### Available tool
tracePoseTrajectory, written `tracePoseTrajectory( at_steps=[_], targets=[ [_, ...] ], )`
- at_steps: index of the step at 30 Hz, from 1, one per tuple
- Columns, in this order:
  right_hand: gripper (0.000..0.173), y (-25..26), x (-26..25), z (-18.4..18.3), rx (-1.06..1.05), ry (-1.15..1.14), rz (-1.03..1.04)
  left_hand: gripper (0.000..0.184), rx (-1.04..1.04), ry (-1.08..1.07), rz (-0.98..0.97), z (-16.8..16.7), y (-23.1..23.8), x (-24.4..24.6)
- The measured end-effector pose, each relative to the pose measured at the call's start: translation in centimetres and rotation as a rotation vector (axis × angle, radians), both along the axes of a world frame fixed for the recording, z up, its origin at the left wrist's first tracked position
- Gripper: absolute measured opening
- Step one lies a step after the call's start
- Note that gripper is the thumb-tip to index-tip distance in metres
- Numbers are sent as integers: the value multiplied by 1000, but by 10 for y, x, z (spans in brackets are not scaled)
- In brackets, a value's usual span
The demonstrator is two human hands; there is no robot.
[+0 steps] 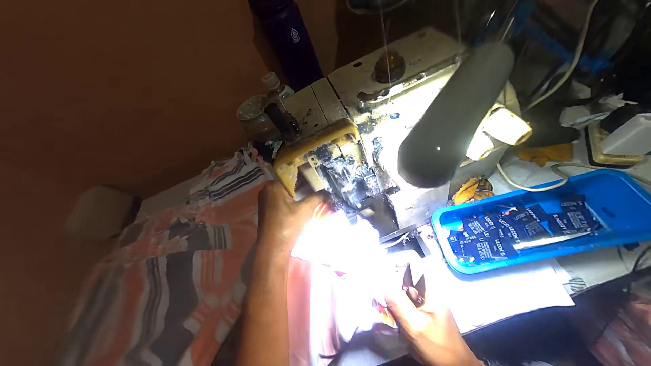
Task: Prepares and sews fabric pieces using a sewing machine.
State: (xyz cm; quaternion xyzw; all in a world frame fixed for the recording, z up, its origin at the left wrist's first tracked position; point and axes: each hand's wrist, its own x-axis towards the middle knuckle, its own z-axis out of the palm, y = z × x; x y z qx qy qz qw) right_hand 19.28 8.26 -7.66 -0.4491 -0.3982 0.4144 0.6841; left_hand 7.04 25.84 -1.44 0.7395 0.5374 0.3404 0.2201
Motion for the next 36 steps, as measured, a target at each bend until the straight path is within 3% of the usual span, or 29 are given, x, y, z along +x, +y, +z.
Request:
tracePoseTrajectory(
  at_steps=[3, 5, 8, 11, 13, 17, 25, 30, 36],
  targets=[
    [14, 8, 3, 4, -42, 25, 37, 31, 120, 59, 55, -4, -7, -1],
    [9, 9, 7, 4, -63, 41, 40, 36, 264, 114, 88, -5, -30, -5],
    [7, 10, 11, 4, -67, 72, 69, 35, 474, 57, -83, -14, -68, -25],
    [12, 14, 13, 12, -82, 213, 120, 45, 415, 120, -286, -26, -84, -34],
    [17, 15, 12, 16, -84, 334, 130, 39, 410, 93, -268, -34, -79, -32],
    [16, 13, 12, 14, -129, 345, 127, 21, 413, -96, -207, -34, -68, -25],
    [10, 15, 12, 3, -46, 170, 124, 36, 555, 7, -120, -31, -89, -19],
    [8, 18, 15, -5, -14, 121, 97, 34, 573, 105, -56, -38, -87, -18],
    [10, 30, 20, 2, -3, -114, 18, 33, 571, 127, -79, -26, -69, -22]
  ],
)
